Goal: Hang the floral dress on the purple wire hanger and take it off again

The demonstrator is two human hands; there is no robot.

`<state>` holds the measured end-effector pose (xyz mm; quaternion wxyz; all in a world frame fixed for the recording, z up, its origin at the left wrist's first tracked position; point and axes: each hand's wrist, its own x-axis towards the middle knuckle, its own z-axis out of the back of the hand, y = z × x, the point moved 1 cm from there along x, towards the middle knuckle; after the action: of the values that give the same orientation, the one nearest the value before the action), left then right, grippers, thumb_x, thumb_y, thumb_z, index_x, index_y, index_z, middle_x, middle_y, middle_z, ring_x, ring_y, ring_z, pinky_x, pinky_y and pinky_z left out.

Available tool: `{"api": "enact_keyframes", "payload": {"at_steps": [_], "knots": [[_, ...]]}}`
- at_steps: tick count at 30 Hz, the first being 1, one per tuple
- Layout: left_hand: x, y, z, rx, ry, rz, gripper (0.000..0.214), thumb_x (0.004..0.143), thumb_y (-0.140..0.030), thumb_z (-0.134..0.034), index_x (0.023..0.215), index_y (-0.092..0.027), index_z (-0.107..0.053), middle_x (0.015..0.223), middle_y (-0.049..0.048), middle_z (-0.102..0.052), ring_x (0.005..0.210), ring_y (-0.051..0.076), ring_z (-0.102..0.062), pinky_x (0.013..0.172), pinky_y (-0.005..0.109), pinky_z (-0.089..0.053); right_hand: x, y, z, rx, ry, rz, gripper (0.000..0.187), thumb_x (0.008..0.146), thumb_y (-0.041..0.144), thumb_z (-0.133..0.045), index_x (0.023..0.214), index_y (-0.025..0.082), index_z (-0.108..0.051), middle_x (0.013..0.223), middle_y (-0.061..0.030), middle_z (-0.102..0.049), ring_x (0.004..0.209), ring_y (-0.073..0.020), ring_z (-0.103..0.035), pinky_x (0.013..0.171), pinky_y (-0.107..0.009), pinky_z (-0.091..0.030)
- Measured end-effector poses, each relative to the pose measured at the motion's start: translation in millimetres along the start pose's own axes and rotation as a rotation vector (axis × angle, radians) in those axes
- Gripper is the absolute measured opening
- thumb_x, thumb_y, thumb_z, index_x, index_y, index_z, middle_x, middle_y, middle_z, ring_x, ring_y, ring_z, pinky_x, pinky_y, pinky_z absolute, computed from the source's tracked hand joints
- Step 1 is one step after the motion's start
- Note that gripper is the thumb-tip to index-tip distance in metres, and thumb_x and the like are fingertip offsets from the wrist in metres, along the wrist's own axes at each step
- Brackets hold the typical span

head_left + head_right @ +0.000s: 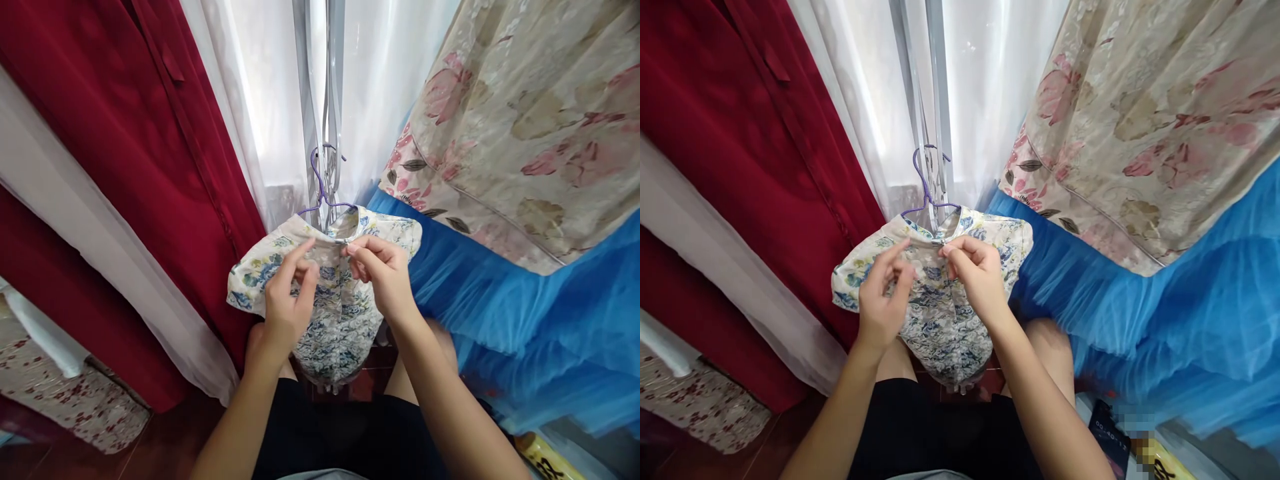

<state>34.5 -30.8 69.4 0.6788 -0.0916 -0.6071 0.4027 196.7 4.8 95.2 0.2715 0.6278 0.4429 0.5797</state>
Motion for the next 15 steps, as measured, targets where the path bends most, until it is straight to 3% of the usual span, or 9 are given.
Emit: {"api": "enact_keyframes", "payload": {"at_steps": [3,6,9,11,15], "knots": [[43.2,-16.3,-4.3,0.087,0.155,-0.115,0.018,0.100,-0.024,-0.057,0.114,-0.022,-0.068,0.089,0.0014,-0.068,0.080,0.015,-0.062,0.075,0.028,-0.049,0.6,2.1,7.5,-0.024,-0.007,-0.002,0.019,0.087,0.028,-0.065,0.070,0.019,-0.065,0.047,0.0064,-0.049,0.044,-0.0083,-0.036,0.046,-0.024,-0.026],[53.6,-26.4,-11.1,0.155,0.160,-0.184,0.012,0.099,-0.022,-0.058,0.091,-0.019,-0.066,0.086,0.0014,-0.067,0.079,0.014,-0.062,0.074,0.027,-0.048,5.8,-3.8,6.4,-0.051,0.024,-0.022,0.022,0.086,0.033,-0.067,0.069,0.020,-0.060,0.051,0.0065,-0.047,0.046,-0.0085,-0.036,0.047,-0.024,-0.026],[52.2,-30.2,-8.4,0.097,0.012,-0.191,0.010,0.098,-0.024,-0.060,0.091,-0.018,-0.065,0.083,0.0008,-0.066,0.076,0.013,-0.062,0.072,0.025,-0.048,10.8,-17.2,0.7,-0.142,0.048,-0.013,0.021,0.084,0.034,-0.067,0.071,0.019,-0.060,0.056,0.0050,-0.049,0.050,-0.0097,-0.039,0.049,-0.025,-0.028],[55.4,-25.3,3.9,0.026,-0.148,-0.152,0.013,0.098,-0.029,-0.061,0.092,-0.018,-0.066,0.082,0.0007,-0.065,0.076,0.013,-0.062,0.073,0.024,-0.049,10.3,-28.1,-1.7,-0.240,0.071,-0.030,0.020,0.083,0.033,-0.065,0.070,0.018,-0.061,0.054,0.0049,-0.047,0.050,-0.0103,-0.039,0.049,-0.025,-0.028],[69.9,16.2,56.6,-0.238,-0.542,0.012,0.019,0.091,-0.034,-0.071,0.086,-0.017,-0.067,0.077,-0.0010,-0.063,0.073,0.011,-0.061,0.069,0.021,-0.048,-3.0,-43.4,0.5,-0.276,0.130,-0.112,0.020,0.081,0.029,-0.063,0.066,0.018,-0.060,0.051,0.0059,-0.043,0.048,-0.0094,-0.034,0.048,-0.025,-0.023]]}}
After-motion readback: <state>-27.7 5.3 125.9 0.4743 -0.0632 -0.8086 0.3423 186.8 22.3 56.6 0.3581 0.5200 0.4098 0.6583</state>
